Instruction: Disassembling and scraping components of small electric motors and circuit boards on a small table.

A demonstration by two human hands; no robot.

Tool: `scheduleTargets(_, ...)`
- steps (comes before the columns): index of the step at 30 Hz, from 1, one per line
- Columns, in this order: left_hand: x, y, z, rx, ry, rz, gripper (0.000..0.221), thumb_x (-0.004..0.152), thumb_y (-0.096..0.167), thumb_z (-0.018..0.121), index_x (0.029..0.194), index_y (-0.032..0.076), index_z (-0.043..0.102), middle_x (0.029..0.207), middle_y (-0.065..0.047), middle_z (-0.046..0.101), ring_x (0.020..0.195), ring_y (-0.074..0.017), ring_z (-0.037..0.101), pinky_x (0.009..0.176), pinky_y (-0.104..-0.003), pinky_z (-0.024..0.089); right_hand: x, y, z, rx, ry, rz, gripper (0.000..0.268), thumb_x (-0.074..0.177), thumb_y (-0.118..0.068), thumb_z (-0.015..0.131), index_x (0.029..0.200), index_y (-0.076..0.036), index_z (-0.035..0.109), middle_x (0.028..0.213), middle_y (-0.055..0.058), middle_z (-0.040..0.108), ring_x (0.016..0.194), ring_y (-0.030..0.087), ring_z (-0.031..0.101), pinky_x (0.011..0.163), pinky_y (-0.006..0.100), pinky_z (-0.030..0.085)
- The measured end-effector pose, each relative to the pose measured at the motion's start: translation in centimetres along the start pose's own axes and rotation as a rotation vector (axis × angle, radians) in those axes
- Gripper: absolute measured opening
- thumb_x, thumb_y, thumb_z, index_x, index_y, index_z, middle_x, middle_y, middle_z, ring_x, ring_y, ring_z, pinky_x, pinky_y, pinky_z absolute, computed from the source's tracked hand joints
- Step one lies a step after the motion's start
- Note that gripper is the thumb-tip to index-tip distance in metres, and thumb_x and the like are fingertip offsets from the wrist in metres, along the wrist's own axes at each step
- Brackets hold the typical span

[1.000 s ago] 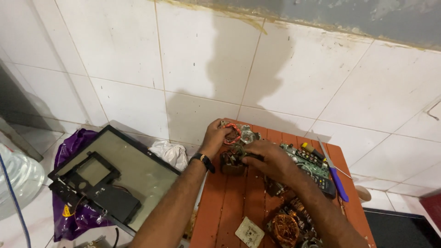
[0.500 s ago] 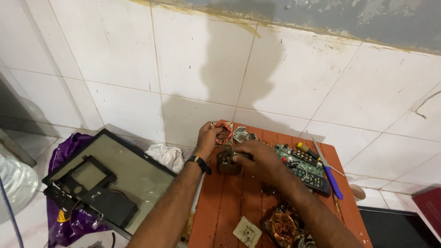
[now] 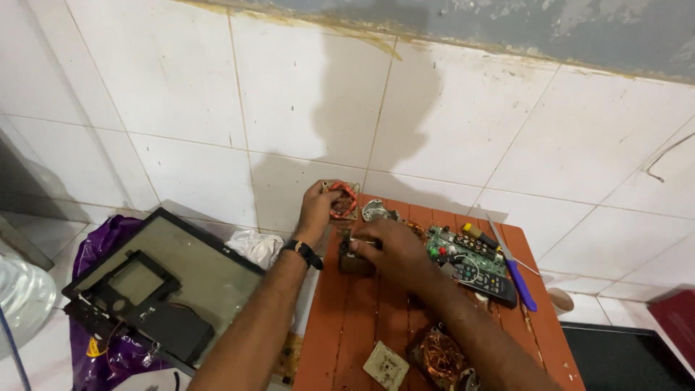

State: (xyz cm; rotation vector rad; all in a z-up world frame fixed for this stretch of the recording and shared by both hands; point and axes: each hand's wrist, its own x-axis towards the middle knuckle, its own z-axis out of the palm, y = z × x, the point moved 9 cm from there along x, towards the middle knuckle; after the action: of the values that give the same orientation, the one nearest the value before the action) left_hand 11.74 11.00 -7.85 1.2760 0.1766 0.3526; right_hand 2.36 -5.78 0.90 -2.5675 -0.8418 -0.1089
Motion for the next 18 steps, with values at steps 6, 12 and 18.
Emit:
scheduleTargets(6,-2.6,4.5,2.0,0.032,-0.127,0.048,0.026,0.084,0.005,0.064,0.106,0.007,0.076,0.096,-0.014,0.073,0.092,-0.0256,0.071,0.077,-0.042,0.062,-0.1,2.0,-2.5,0.269,0.030,0.066,0.043,0.094,-0.052,0.068,0.117,-0.017,0.076,0.112,0.015,0.077,0.110,0.040,0.071,0.095,0.049,0.054)
scheduleTargets(12,-4.1,5.4,4.4,0.165,-0.277,0.086,0.032,0.079,0.006,0.068,0.109,0.010,0.077,0.099,-0.011,0.072,0.098,-0.0232,0.068,0.088,-0.039,0.057,0.2,5.5,-2.3,0.464,0.049,0.224,0.064,0.082,-0.053,0.079,0.136,-0.022,0.064,0.115,0.011,0.077,0.106,0.027,0.074,0.094,0.042,0.054)
scheduleTargets(18,-7.0,7.6,6.2,0.187,-0.383,0.074,0.039,0.079,0.004,0.066,0.116,0.010,0.075,0.106,-0.012,0.073,0.104,-0.0239,0.068,0.094,-0.039,0.054,-0.8,6.2,-3.4,0.660,0.170,0.259,0.042,0.092,-0.038,0.076,0.125,-0.013,0.070,0.109,0.013,0.077,0.097,0.028,0.074,0.089,0.041,0.053)
